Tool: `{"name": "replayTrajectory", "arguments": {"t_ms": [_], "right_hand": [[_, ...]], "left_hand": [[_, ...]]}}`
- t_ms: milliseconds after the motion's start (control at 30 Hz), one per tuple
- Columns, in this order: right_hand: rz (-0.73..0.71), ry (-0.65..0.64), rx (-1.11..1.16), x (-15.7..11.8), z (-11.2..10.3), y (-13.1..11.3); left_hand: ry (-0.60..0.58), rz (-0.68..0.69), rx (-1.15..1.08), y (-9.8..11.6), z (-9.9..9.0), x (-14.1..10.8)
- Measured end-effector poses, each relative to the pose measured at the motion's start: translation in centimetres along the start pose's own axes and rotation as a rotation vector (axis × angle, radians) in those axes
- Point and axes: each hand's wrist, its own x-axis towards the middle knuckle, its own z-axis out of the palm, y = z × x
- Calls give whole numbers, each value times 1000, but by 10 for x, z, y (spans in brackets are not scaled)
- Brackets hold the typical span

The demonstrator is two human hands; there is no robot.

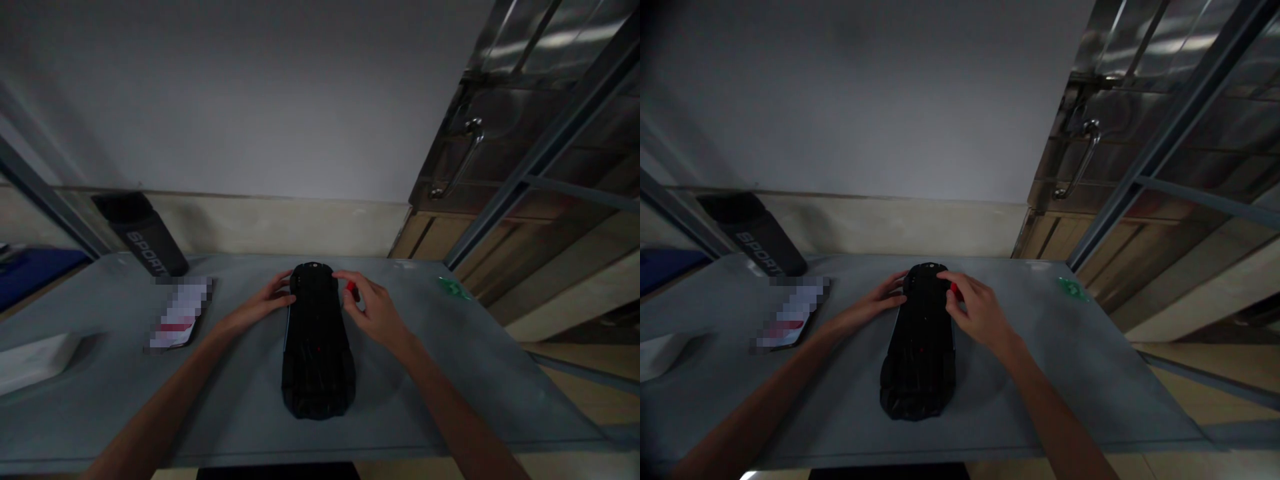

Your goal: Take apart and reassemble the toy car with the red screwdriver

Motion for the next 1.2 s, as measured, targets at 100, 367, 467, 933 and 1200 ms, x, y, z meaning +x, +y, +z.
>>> {"name": "replayTrajectory", "arguments": {"t_ms": [100,367,467,933,1200], "right_hand": [[-10,4,7,0,0,0],[14,41,-29,2,1,-1],[19,0,-16,2,-2,-1],[-1,-5,-7,3,0,-3],[-5,-22,-16,3,-1,-5]], "left_hand": [[-3,0,-3,0,0,0],[4,3,14,2,1,-1],[-7,11,10,1,1,-1],[3,9,23,1,0,-2],[19,2,15,2,0,-2]]}}
